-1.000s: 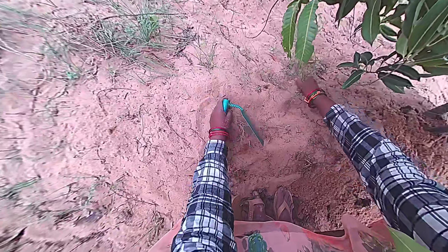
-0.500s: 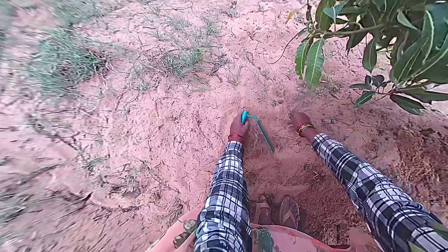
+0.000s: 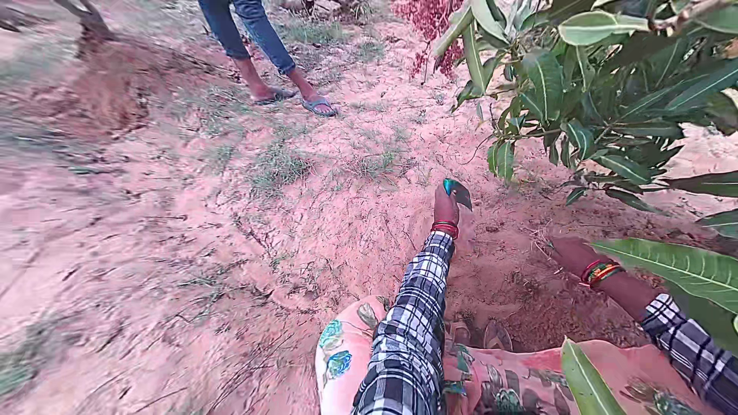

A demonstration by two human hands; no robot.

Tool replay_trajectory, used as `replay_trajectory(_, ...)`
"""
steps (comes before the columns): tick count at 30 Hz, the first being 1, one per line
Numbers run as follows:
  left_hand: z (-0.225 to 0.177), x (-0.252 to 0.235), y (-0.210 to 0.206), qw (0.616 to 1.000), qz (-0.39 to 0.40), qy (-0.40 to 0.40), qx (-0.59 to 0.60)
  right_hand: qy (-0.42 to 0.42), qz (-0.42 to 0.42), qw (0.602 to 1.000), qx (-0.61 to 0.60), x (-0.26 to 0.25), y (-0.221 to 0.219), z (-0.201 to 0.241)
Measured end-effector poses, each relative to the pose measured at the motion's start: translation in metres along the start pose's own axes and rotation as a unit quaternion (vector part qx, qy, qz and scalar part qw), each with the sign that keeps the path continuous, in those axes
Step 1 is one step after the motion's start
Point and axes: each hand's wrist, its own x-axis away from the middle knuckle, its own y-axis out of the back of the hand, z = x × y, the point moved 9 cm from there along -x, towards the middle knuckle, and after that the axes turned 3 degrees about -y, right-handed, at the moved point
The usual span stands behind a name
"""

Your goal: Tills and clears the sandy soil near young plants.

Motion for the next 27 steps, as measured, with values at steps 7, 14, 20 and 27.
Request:
replay_trajectory(7,0.034,0.003,0.013,0.991,-0.113,0.075,-0.017,0.045,-0.038,0.995,-0.085,0.035,-0.001,0.000)
replay_trajectory(14,0.120,0.004,-0.015,0.976,-0.004,0.208,-0.066,0.060,-0.010,0.995,-0.076,0.023,-0.013,-0.007)
replay_trajectory(20,0.110,0.032,-0.001,0.951,0.132,0.238,-0.148,0.027,-0.033,0.996,-0.075,0.055,0.024,0.009)
replay_trajectory(27,0.003,0.067,0.129,0.787,0.340,0.111,-0.502,0.094,-0.012,0.978,-0.187,0.075,0.010,-0.001)
